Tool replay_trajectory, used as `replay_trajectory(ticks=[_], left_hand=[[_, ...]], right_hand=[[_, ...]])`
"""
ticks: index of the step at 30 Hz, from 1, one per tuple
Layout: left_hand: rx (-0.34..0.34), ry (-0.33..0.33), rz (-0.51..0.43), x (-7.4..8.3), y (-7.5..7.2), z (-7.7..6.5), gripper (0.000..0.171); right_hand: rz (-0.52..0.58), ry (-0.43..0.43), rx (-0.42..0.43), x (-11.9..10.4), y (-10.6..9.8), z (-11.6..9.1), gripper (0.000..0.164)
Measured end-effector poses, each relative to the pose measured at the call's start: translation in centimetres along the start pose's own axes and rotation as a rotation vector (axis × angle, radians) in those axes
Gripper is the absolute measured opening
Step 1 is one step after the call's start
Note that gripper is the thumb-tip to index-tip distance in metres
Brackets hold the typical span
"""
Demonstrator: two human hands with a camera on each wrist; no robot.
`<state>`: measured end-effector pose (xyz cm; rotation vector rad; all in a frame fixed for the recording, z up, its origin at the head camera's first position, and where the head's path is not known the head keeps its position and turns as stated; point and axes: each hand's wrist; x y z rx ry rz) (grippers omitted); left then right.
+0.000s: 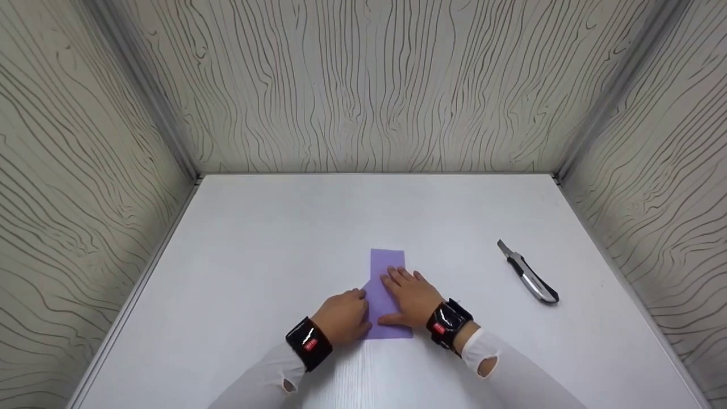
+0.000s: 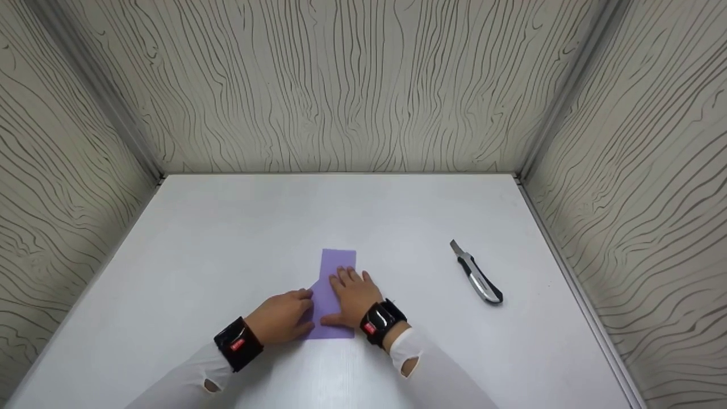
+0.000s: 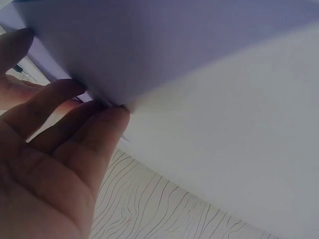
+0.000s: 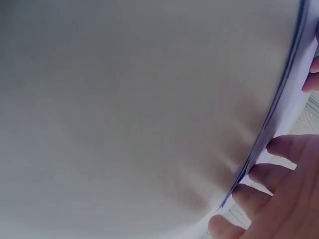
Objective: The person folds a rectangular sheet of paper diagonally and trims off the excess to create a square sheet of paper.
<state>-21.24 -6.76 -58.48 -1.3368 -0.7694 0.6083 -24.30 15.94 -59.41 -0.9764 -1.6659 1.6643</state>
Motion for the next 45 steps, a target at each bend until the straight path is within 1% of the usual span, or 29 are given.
replay_trajectory(ticks=[6, 10, 14, 19, 22, 25, 29, 32, 34, 37, 39, 42, 45], left_hand=[[-0.006, -0.003, 0.007, 0.3, -0.5, -0.1, 0.033], [0.005, -0.003, 0.002, 0.3, -0.6, -0.2, 0.032], [0.008, -0.010, -0.004, 0.3, -0.4, -0.2, 0.033], [-0.007, -0.036, -0.016, 0.1, -0.2, 0.0, 0.037], [-0.009, -0.037, -0.015, -0.1, -0.2, 0.1, 0.038], [-0.001, -0.034, -0.021, -0.4, -0.3, 0.2, 0.039], [0.001, -0.035, -0.041, -0.8, -0.2, 0.3, 0.038], [-0.012, -0.043, -0.057, -1.1, -0.1, 0.6, 0.044], [-0.025, -0.053, -0.076, -1.1, -0.1, 0.7, 0.052], [-0.053, -0.074, -0.108, -1.0, -0.2, 0.9, 0.069], [-0.075, -0.084, -0.126, -0.9, -0.2, 1.0, 0.084], [-0.105, -0.097, -0.134, -0.8, -0.3, 1.0, 0.103], [-0.116, -0.102, -0.139, -0.8, -0.3, 1.1, 0.111]], right_hand=[[0.044, 0.066, -0.005, 0.1, -0.4, -0.2, 0.104], [0.048, 0.093, 0.015, 1.0, 0.0, -0.4, 0.103], [0.033, 0.113, 0.024, 2.4, 0.7, -0.7, 0.104], [0.072, 0.146, 0.018, 4.4, 0.8, -1.5, 0.103], [0.092, 0.156, 0.015, 5.9, 0.7, -2.1, 0.103], [0.109, 0.170, 0.009, 7.3, 0.3, -2.8, 0.103], [0.147, 0.195, -0.008, 8.9, -0.7, -3.8, 0.102], [0.178, 0.215, -0.022, 10.1, -1.2, -4.6, 0.103], [0.188, 0.230, -0.033, 11.0, -1.4, -5.0, 0.104], [0.209, 0.244, -0.049, 12.0, -1.6, -5.5, 0.106], [0.224, 0.244, -0.048, 12.4, -1.8, -5.8, 0.106], [0.227, 0.240, -0.020, 12.5, -2.1, -5.8, 0.102], [0.230, 0.247, 0.021, 11.6, -2.5, -5.5, 0.094]])
Point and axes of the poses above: each hand's wrist, its own z-axis towards the middle knuckle, its own y-axis out of the palm, x = y × z, and after that the axes turned 2 degrees about -z, right-handed
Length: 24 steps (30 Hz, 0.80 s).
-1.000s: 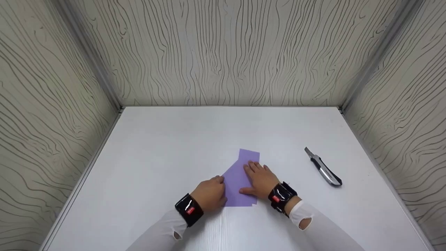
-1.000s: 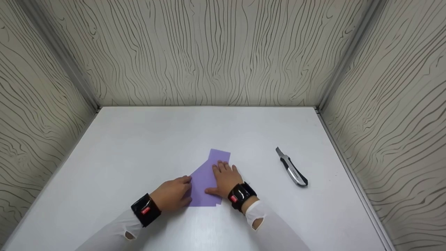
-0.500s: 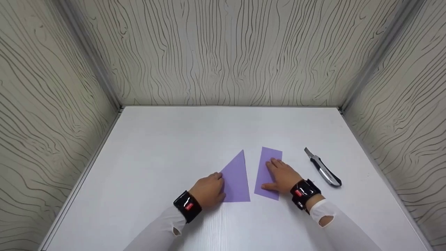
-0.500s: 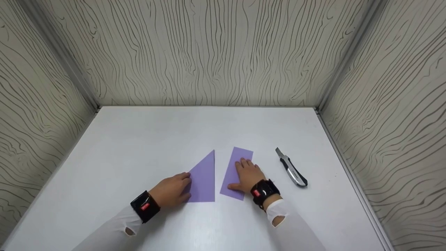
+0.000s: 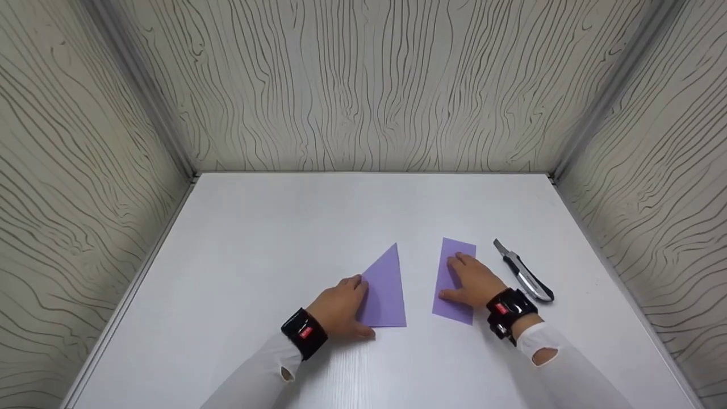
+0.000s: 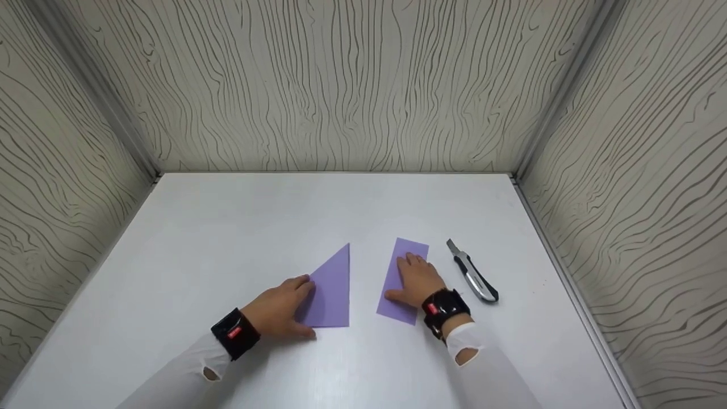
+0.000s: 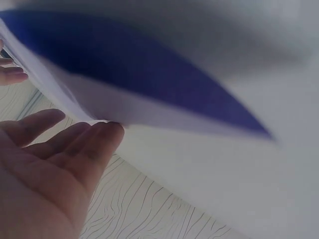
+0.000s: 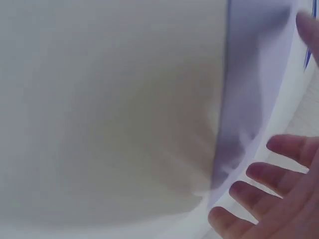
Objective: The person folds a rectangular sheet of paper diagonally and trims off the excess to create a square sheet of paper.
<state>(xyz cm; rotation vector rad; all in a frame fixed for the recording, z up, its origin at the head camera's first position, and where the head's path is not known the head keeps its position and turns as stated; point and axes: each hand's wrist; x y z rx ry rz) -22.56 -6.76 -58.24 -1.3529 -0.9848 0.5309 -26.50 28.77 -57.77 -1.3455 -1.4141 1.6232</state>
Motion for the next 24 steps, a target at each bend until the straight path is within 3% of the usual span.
replay_trajectory(ticks=[11, 17, 24], left_hand=[[-0.010, -0.012, -0.018, -0.1, -0.3, -0.3, 0.100], [0.006, 0.019, 0.007, -0.2, -0.2, -0.2, 0.080], [0.008, 0.033, 0.034, -0.1, -0.1, -0.2, 0.072]], right_hand=[[0.100, -0.004, 0.003, -7.1, 0.8, 1.3, 0.073], [0.121, 0.002, 0.010, -8.8, 2.0, 1.8, 0.065], [0.110, 0.065, 0.037, -9.6, 3.0, 2.7, 0.064]])
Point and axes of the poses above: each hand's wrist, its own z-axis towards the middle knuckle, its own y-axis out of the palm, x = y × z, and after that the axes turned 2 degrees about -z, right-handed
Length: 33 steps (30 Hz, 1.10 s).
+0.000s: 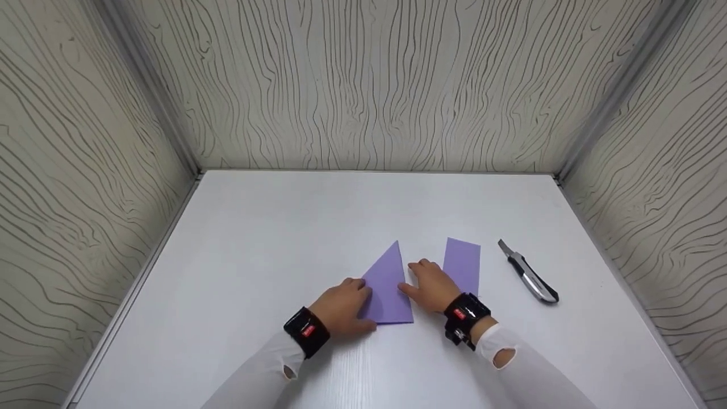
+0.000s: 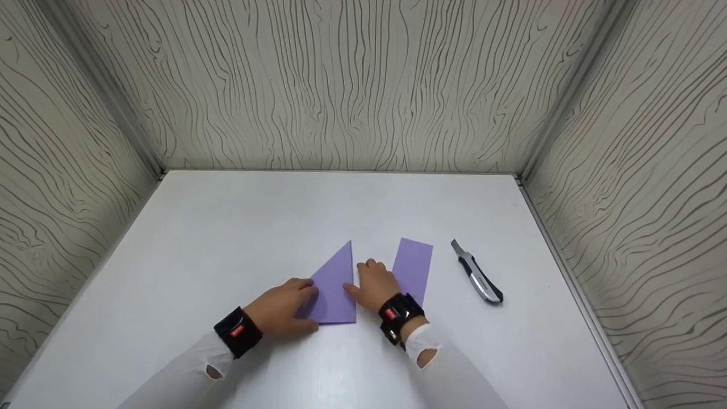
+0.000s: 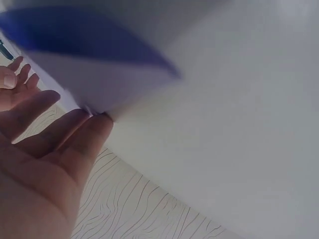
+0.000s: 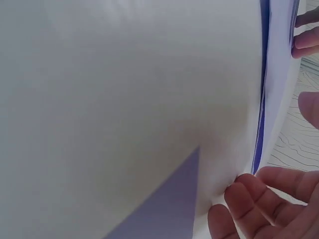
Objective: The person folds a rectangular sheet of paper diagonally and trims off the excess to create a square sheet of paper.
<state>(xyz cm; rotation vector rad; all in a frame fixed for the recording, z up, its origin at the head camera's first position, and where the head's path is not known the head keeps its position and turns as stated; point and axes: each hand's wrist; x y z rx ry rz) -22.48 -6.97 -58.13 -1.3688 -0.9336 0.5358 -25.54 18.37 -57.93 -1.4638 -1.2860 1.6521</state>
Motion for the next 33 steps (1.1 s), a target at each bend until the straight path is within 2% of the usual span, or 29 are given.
replay_trajectory(ticks=[4, 13, 20, 22, 28, 31, 33], left_hand=[[0.025, 0.032, 0.015, 0.3, 0.2, 0.1, 0.064], [0.029, 0.090, 0.029, 0.4, 0.5, 0.1, 0.039], [0.042, 0.114, 0.014, 0.5, 0.4, 0.2, 0.031], [0.056, 0.132, 0.032, 0.5, 0.4, 0.3, 0.030], [0.113, 0.153, 0.100, 0.5, 0.5, 0.4, 0.022], [0.132, 0.135, 0.093, 0.6, 0.5, 0.3, 0.015], [0.137, 0.124, 0.085, 0.6, 0.5, 0.2, 0.012]], right_hand=[[-0.039, 0.011, 0.019, -0.5, 0.6, 0.5, 0.066], [0.016, 0.051, 0.055, -1.2, 0.7, 0.5, 0.063], [0.085, 0.120, 0.100, -0.8, 0.6, 0.5, 0.040], [0.098, 0.125, 0.100, -0.7, 0.6, 0.5, 0.041], [0.132, 0.061, 0.012, -1.2, 0.5, -0.2, 0.046], [0.092, -0.004, -0.007, -1.5, 0.4, -0.8, 0.060], [0.048, -0.043, -0.005, -1.6, 0.4, -1.1, 0.063]])
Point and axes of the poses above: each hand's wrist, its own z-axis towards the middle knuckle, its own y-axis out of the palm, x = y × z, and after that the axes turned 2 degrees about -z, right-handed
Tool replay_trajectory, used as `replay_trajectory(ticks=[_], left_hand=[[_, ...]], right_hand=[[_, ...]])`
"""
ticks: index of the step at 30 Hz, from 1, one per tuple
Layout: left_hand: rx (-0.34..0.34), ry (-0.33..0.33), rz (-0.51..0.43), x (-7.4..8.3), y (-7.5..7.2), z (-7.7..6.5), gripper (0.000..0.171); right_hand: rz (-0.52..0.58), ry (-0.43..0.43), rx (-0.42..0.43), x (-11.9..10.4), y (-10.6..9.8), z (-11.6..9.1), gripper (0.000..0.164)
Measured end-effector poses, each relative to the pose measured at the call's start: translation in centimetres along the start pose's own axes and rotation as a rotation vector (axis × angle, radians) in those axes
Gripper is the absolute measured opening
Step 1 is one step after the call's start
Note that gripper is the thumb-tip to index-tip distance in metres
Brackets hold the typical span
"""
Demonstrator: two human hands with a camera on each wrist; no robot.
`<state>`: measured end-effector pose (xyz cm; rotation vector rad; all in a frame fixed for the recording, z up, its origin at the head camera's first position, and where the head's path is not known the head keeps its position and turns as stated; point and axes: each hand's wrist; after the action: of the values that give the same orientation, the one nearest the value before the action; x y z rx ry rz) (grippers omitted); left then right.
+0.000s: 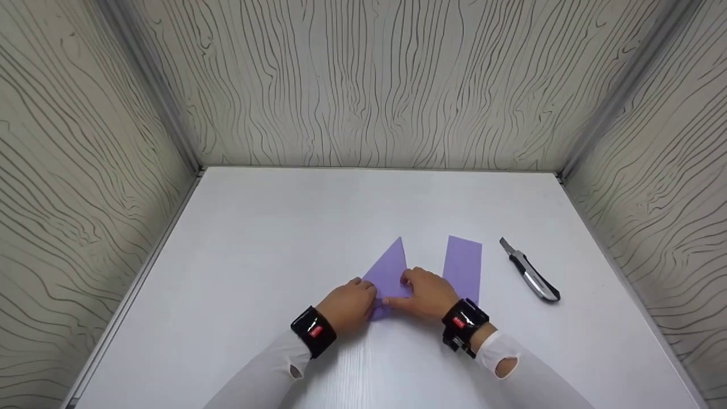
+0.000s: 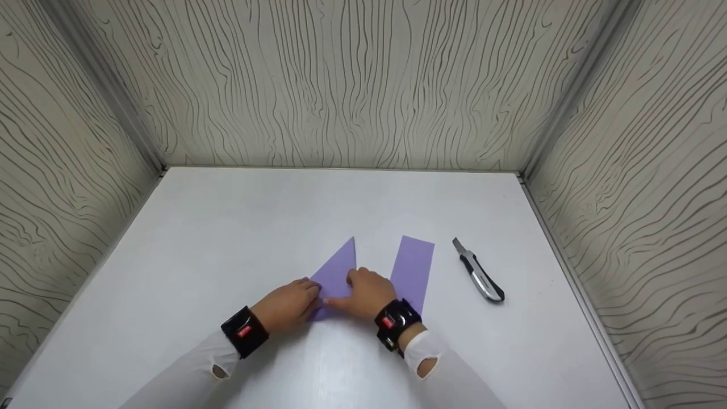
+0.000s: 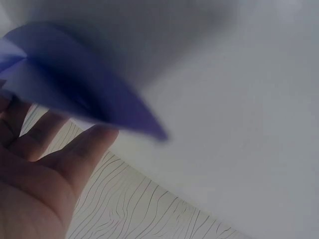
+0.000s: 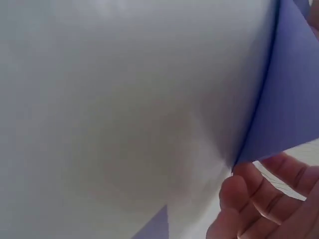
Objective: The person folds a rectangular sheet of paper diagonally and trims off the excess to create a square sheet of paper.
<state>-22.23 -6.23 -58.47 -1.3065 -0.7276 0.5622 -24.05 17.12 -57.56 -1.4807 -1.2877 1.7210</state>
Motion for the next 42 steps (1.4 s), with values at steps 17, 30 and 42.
replay_trajectory(ticks=[17, 30, 42], left_hand=[[0.035, 0.025, 0.068, 0.2, 0.4, 0.3, 0.011], [0.114, 0.040, 0.050, 0.7, -0.1, 0.6, 0.020], [0.112, 0.204, 0.084, 1.0, -0.4, 0.8, 0.016]], right_hand=[[0.019, 0.084, 0.104, 1.0, -0.6, -0.3, 0.027], [0.838, 0.309, -0.086, 0.9, -1.8, 0.3, 0.071], [1.243, 0.268, -0.317, 3.2, -3.0, 0.7, 0.049]])
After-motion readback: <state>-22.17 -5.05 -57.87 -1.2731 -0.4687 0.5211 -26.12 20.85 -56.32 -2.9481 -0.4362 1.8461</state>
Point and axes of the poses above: each hand's wrist, its own z-axis towards the middle knuckle, its own y-axis out of the palm, x = y × z, and after that the axes turned 2 degrees about -z, right-handed
